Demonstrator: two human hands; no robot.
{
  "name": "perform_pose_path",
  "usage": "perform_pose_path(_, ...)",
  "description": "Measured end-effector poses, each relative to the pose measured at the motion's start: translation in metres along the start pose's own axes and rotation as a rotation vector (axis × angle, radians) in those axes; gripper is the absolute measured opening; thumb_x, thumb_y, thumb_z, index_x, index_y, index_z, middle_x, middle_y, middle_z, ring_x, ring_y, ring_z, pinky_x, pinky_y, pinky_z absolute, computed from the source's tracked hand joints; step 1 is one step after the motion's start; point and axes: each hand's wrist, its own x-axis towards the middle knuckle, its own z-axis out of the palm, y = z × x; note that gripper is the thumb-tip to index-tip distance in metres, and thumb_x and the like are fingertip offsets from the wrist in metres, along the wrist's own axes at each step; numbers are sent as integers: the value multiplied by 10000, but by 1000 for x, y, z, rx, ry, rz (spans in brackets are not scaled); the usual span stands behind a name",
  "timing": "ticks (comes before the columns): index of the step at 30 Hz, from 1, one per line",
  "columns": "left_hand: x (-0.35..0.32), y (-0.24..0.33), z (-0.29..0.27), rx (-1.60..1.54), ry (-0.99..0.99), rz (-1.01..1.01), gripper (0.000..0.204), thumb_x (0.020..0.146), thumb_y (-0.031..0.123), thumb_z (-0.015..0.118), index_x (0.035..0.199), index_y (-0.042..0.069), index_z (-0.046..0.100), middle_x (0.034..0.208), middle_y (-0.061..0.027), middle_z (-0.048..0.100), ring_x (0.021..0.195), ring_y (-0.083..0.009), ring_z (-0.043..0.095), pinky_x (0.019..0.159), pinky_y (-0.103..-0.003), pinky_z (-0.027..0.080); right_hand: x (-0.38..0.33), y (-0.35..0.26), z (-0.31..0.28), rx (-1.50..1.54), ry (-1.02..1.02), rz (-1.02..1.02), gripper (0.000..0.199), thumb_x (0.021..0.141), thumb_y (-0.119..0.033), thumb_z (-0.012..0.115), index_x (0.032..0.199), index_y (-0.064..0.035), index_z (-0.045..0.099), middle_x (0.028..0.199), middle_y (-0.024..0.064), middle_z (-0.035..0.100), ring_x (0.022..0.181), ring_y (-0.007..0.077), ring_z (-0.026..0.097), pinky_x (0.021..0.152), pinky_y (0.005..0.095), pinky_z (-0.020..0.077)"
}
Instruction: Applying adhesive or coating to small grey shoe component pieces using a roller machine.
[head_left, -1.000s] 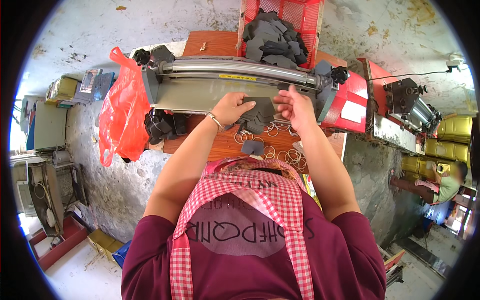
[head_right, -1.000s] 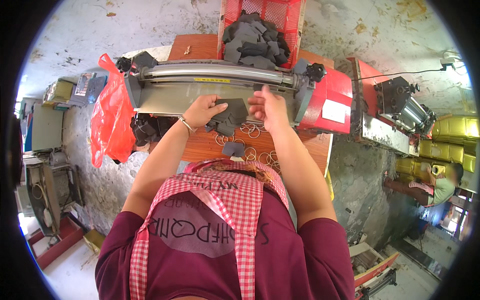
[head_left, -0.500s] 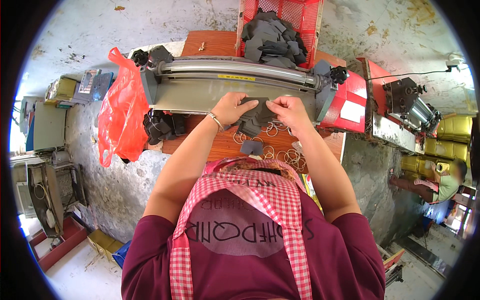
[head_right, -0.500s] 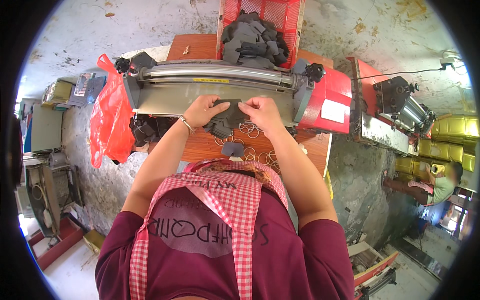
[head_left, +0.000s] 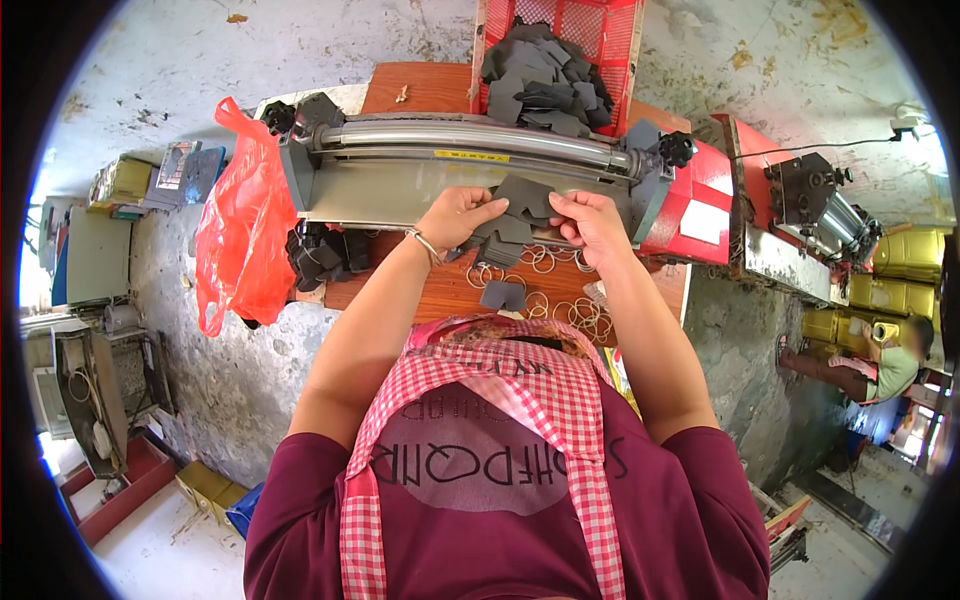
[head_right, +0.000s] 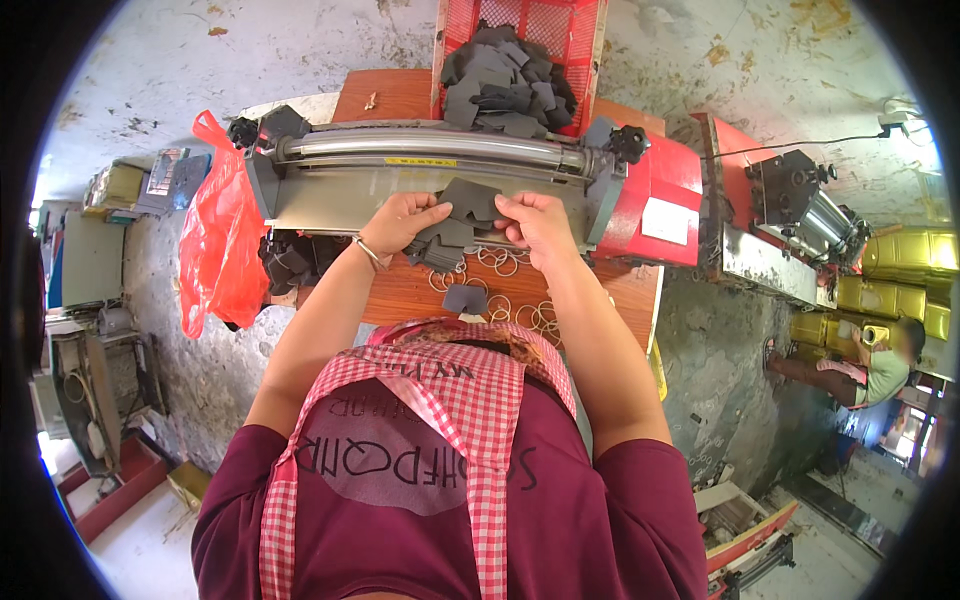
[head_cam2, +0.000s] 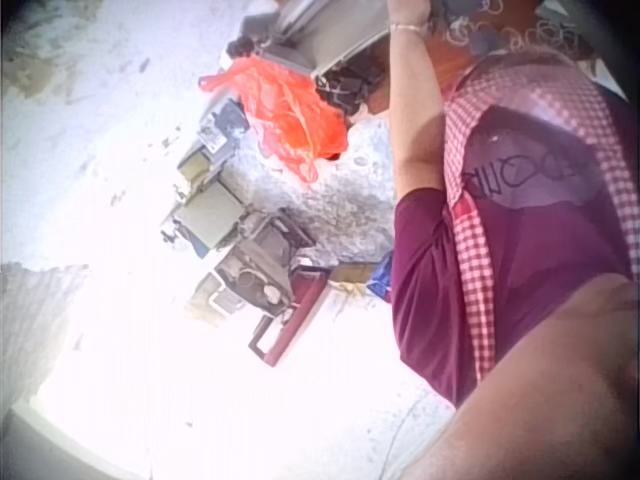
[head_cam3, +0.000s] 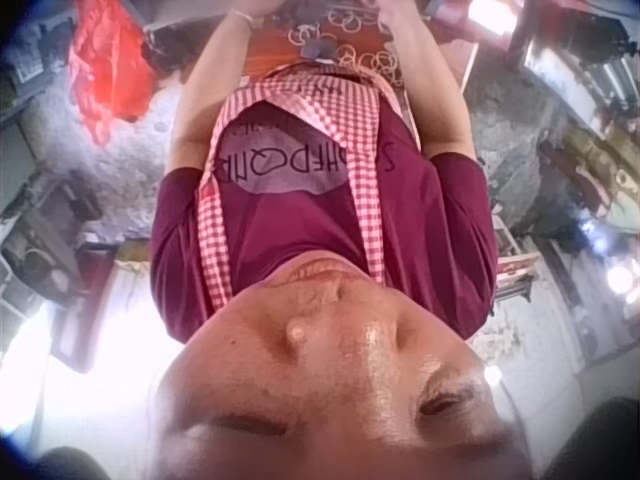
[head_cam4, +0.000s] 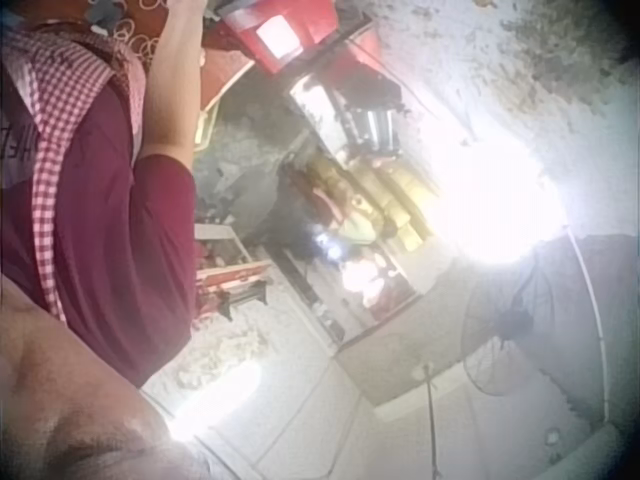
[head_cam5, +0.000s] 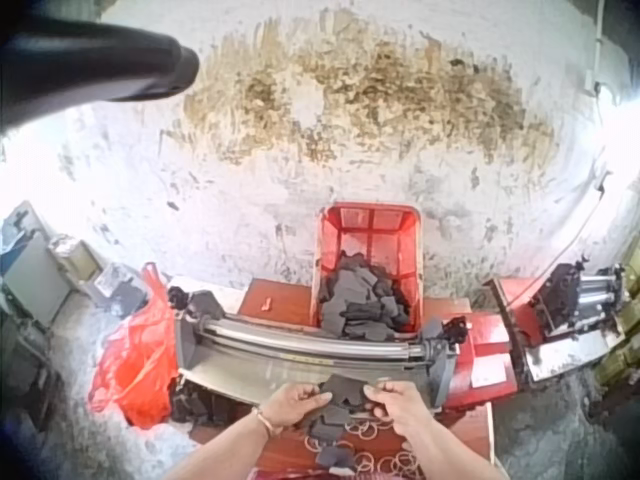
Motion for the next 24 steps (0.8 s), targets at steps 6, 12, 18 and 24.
perform_pose_path(6,-15,24,11,-148,56,-20,366,908,336,590,928,-28,627,742,-50,648,603,-74,609,502,-204,474,-1,2,-1,-69,-100,-30,160,845,-197,686,846,-53,615,714,10,601,518,24,483,412,161,282)
perform_pose_path(12,-11,16,2,-184,72,-139,338,908,306,589,893,-28,641,735,-46,650,603,-75,601,517,-213,472,-3,0,-1,-130,-198,-102,164,856,-196,673,876,-42,622,746,-5,607,549,27,511,427,151,282)
perform_pose_path(18,2,-14,-14,222,72,21,260,906,245,596,809,9,649,697,-2,606,594,-48,513,554,-231,426,9,6,-11,-137,-120,56,236,865,-248,659,889,-15,629,695,46,622,478,43,484,402,168,298)
perform_pose_path(24,-3,-14,-19,185,136,34,283,905,253,597,787,-1,633,671,22,580,575,-47,475,535,-238,409,-10,-14,9,-147,-147,107,395,882,-380,619,861,15,625,662,67,615,442,51,460,393,179,312)
